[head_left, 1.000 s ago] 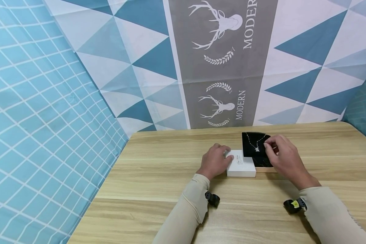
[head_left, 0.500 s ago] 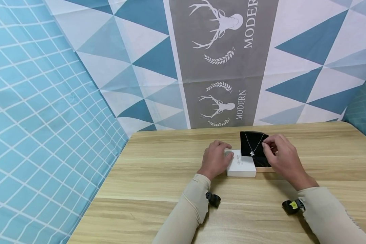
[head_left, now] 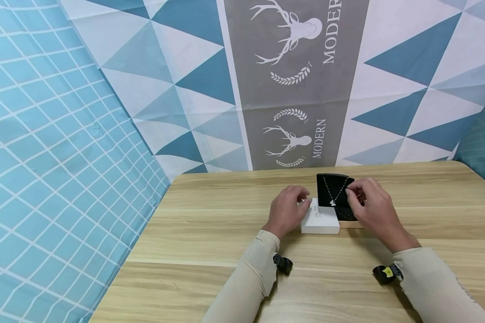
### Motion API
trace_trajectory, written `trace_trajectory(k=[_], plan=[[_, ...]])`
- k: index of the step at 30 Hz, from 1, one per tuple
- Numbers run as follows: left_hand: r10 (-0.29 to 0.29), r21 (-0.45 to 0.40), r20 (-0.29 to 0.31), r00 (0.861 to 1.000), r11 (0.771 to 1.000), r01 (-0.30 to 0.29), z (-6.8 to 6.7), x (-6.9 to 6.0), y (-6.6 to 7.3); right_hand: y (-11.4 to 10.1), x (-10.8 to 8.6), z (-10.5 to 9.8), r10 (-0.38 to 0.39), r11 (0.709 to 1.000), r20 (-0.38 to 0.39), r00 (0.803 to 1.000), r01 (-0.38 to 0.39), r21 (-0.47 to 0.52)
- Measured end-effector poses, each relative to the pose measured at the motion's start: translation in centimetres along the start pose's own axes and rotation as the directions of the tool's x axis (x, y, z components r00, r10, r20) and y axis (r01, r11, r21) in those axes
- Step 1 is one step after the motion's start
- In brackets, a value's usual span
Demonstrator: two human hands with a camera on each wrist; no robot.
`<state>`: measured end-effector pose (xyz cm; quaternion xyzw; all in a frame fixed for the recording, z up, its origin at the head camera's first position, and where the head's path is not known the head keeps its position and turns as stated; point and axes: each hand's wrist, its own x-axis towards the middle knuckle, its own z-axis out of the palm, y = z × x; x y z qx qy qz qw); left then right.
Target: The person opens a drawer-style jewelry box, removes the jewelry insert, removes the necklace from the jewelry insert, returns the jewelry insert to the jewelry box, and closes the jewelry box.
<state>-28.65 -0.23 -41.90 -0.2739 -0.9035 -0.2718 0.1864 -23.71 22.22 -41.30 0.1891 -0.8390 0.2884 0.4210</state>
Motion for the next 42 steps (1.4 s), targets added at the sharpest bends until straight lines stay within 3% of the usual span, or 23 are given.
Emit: trace_trajectory(k=[5, 11, 19, 29, 42], plan=[[0.087, -0.088, -0.013, 0.996, 0.992, -0.087, 0.0, 0.1, 0.1, -0.1, 0.0, 0.1, 0.002, 1.0, 0.01, 1.0, -0.002, 0.004], [0.225, -0.165, -0.034, 0.974, 0.96, -0.228, 0.0, 0.0, 0.4, -0.1, 0.0, 0.1, 0.001, 1.0, 0.018, 1.0, -0.001, 0.0], [0.306, -0.17, -0.003, 0.952, 0.938, -0.302, 0.2, -0.2, 0.7, 0.0, 0.0, 0.2, -0.016, 1.0, 0.035, 0.999, 0.016, -0.001], [0.322, -0.138, 0.013, 0.947, 0.938, -0.317, 0.2, -0.3, 0.8, -0.7, 0.0, 0.6, -0.057, 0.998, 0.053, 0.997, 0.057, -0.006], [0.302, -0.097, 0.057, 0.952, 0.95, -0.295, 0.0, -0.4, 1.1, -1.0, 0.0, 0.8, -0.072, 0.997, 0.041, 0.997, 0.071, 0.018]])
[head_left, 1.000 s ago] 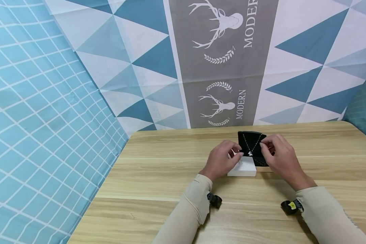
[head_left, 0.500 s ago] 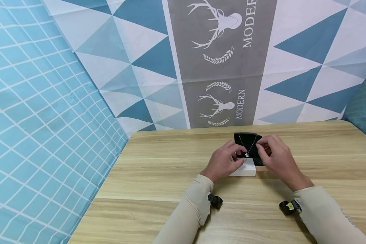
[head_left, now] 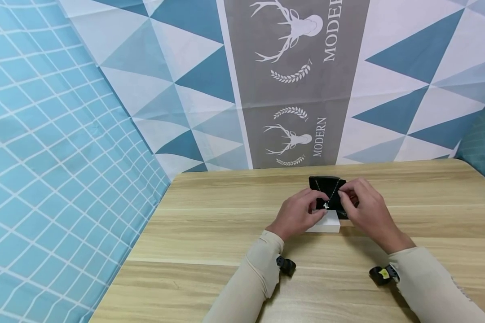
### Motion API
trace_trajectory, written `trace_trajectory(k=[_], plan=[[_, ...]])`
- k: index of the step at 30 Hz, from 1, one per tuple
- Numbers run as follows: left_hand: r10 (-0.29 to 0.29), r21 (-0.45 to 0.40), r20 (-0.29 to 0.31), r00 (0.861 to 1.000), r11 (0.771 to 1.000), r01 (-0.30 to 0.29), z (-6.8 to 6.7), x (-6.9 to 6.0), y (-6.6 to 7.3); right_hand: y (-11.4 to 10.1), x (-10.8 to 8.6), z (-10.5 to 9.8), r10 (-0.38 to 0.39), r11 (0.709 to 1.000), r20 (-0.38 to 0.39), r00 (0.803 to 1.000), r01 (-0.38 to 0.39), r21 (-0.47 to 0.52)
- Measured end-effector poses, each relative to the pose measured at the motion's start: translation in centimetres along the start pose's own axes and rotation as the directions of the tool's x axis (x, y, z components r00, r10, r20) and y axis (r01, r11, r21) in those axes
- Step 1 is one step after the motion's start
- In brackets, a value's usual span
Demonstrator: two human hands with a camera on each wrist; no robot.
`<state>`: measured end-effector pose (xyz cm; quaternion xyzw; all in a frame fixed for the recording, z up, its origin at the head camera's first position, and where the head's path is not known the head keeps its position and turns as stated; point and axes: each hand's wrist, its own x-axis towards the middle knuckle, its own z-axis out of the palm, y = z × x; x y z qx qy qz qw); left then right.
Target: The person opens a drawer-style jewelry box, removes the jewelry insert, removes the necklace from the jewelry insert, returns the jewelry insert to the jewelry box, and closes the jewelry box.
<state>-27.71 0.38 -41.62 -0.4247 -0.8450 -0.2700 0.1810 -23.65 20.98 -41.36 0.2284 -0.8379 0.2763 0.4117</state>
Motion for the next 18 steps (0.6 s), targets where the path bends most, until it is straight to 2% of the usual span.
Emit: trace_trajectory(k=[10, 18], plan=[[-0.015, 0.017, 0.016, 1.0, 1.0, 0.015, 0.02, 0.14, 0.03, -0.03, 0.03, 0.03, 0.011, 1.0, 0.008, 1.0, -0.011, 0.015], [-0.042, 0.025, 0.05, 0.998, 0.999, 0.041, 0.09, 0.13, 0.04, -0.02, -0.01, 0.01, -0.01, 1.0, 0.011, 1.0, 0.01, 0.026]])
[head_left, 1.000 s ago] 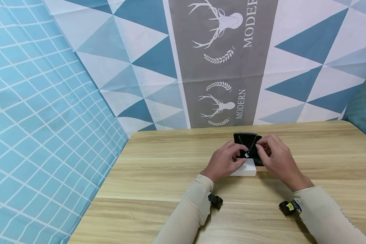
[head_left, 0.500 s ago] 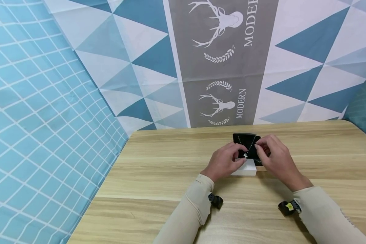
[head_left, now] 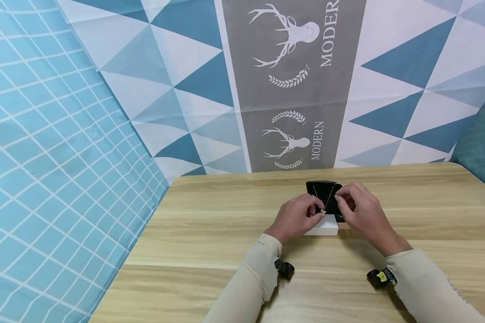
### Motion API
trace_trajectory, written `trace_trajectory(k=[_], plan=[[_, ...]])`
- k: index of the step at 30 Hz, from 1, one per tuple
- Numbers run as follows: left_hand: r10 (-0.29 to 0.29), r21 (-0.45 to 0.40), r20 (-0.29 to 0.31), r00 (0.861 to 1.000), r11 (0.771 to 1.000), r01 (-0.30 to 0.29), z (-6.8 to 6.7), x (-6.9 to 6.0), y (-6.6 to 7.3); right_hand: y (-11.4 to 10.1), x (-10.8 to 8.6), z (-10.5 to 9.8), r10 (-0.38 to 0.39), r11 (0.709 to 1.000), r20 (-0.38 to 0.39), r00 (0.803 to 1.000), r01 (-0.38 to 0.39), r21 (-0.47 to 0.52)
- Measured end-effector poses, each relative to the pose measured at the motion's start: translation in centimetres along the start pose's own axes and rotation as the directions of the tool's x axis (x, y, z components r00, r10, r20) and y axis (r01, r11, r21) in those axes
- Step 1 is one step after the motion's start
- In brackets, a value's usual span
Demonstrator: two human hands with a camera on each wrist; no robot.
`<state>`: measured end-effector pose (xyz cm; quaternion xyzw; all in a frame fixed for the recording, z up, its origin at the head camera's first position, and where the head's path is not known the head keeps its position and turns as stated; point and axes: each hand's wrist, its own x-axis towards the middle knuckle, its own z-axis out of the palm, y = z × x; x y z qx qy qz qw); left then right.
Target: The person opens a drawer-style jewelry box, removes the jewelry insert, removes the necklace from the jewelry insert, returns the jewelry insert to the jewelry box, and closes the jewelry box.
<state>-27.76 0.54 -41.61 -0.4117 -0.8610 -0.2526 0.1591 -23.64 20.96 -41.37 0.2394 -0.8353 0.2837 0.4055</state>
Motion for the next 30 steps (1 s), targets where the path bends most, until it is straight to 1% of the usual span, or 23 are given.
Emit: trace_trajectory(k=[13, 17, 21, 26, 30], plan=[[-0.012, -0.015, -0.017, 1.0, 1.0, 0.012, -0.05, -0.01, 0.09, 0.37, 0.02, -0.01, -0.012, 0.999, 0.01, 1.0, 0.012, -0.032], [-0.015, -0.017, -0.032, 0.999, 1.0, 0.014, -0.01, -0.07, 0.03, 0.41, -0.07, 0.01, -0.012, 0.999, 0.009, 1.0, 0.012, -0.034], [0.002, -0.021, -0.071, 0.997, 1.0, -0.004, 0.02, -0.18, -0.09, 0.39, -0.15, 0.01, -0.007, 0.999, 0.017, 1.0, 0.007, -0.036], [0.031, -0.035, -0.142, 0.989, 0.999, -0.037, 0.07, -0.28, -0.23, 0.28, -0.2, -0.02, 0.009, 0.999, 0.026, 1.0, -0.008, -0.04], [0.023, -0.074, -0.163, 0.986, 0.997, -0.036, 0.04, -0.31, -0.28, 0.11, -0.21, -0.07, 0.028, 0.999, 0.017, 0.999, -0.027, -0.033]])
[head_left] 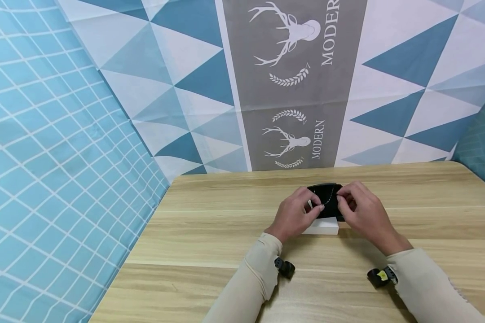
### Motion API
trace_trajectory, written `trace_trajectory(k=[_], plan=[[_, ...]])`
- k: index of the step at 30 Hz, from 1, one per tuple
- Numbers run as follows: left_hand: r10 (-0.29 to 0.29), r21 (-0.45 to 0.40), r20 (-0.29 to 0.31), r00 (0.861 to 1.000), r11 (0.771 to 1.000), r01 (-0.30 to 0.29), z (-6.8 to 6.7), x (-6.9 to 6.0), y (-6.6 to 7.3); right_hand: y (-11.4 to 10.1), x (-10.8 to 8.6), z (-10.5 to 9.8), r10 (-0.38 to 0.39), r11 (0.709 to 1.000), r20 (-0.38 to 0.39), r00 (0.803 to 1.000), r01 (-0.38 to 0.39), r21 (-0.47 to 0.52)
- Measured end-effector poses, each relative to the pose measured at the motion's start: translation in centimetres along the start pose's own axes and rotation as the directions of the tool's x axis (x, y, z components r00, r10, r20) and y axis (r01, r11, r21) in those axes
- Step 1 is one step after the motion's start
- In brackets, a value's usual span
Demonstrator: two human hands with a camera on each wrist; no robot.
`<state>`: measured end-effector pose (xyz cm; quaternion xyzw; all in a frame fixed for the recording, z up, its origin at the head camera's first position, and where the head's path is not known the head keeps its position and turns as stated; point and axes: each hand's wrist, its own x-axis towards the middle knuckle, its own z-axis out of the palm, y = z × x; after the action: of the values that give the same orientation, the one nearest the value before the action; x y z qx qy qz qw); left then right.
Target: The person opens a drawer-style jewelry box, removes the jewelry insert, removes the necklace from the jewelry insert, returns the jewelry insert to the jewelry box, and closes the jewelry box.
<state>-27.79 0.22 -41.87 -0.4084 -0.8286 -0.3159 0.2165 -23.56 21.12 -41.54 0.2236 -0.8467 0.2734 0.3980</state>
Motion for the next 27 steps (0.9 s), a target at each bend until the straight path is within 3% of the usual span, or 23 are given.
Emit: trace_trajectory(k=[7, 10, 12, 17, 22, 27], plan=[[-0.057, -0.099, -0.036, 0.998, 0.994, 0.053, 0.1, 0.14, -0.03, -0.14, 0.0, -0.11, 0.016, 1.0, -0.019, 1.0, -0.015, 0.017], [-0.093, -0.216, -0.057, 0.994, 0.973, 0.078, 0.29, 0.17, -0.11, -0.07, -0.05, -0.07, 0.012, 1.0, -0.017, 1.0, -0.012, 0.015], [-0.124, -0.316, -0.066, 0.99, 0.944, 0.097, 0.42, 0.17, -0.14, -0.01, -0.06, -0.02, 0.011, 1.0, -0.012, 1.0, -0.011, 0.014], [-0.2, -0.523, -0.087, 0.976, 0.843, 0.127, 0.73, 0.18, -0.23, 0.13, -0.16, 0.06, 0.018, 1.0, 0.0, 1.0, -0.018, 0.014], [-0.25, -0.619, -0.088, 0.964, 0.772, 0.144, 0.67, 0.14, -0.28, 0.1, -0.19, 0.06, 0.024, 1.0, 0.006, 1.0, -0.024, 0.02], [-0.286, -0.679, -0.085, 0.955, 0.718, 0.155, 0.5, 0.16, -0.23, -0.03, -0.19, 0.06, 0.018, 0.999, 0.005, 1.0, -0.018, 0.029]])
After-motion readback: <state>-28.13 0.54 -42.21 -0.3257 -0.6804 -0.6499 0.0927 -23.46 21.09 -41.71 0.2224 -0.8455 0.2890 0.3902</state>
